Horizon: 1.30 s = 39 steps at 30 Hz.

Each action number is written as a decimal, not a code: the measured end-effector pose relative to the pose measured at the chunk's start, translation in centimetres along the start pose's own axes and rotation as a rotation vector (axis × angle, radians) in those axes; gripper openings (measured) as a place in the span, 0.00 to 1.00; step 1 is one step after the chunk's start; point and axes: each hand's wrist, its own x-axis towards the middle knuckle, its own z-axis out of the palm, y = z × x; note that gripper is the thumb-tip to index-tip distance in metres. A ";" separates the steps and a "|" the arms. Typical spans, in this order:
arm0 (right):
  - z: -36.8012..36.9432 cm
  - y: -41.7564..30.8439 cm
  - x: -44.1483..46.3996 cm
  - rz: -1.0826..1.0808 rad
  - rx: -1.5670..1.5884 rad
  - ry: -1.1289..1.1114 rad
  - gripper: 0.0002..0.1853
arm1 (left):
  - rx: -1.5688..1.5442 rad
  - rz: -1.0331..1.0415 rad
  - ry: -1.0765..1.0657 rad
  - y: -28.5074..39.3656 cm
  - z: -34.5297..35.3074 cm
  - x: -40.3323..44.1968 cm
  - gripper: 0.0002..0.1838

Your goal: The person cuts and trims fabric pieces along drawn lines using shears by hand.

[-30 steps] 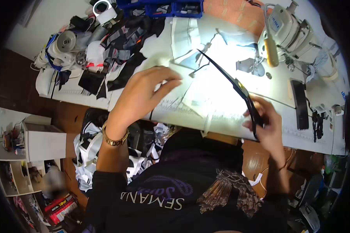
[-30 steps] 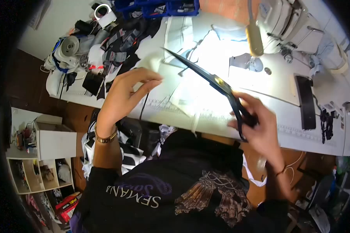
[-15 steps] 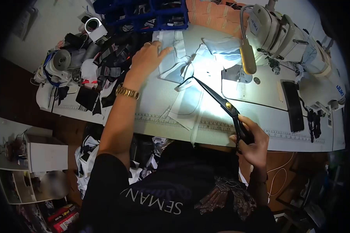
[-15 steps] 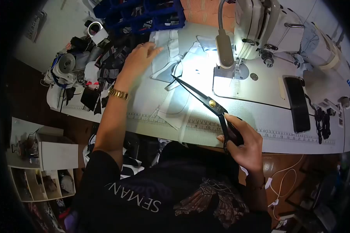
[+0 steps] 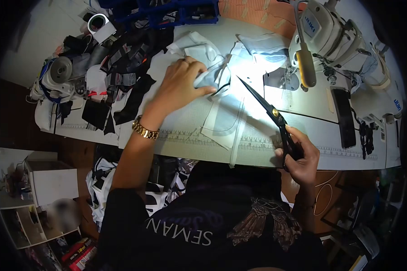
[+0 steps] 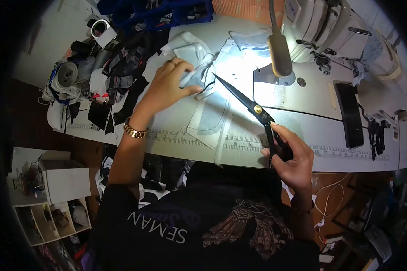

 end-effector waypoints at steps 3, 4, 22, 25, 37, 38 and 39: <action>0.2 0.0 0.2 0.009 0.017 -0.001 0.26 | -0.191 -0.054 -0.191 0.0 -0.9 0.5 0.17; 0.1 0.0 0.2 0.010 0.013 -0.003 0.26 | -0.326 -0.061 -0.194 -0.9 -1.1 1.2 0.17; 0.0 -0.3 0.0 0.007 -0.018 0.007 0.26 | -0.401 -0.085 -0.083 -5.3 -9.5 12.7 0.19; 0.0 0.0 0.1 -0.014 -0.014 0.009 0.26 | -0.373 -0.233 -0.284 -4.6 -8.7 11.7 0.18; 0.6 0.7 0.1 -0.015 0.014 0.079 0.26 | -1.699 -0.190 0.411 -2.1 -16.7 9.8 0.21; 0.7 0.8 0.1 -0.028 0.034 0.085 0.26 | -1.849 -0.313 0.395 -1.3 -14.1 7.2 0.21; 0.8 0.8 0.1 -0.036 0.054 0.093 0.26 | -1.996 -0.445 0.373 -0.4 -11.5 4.8 0.21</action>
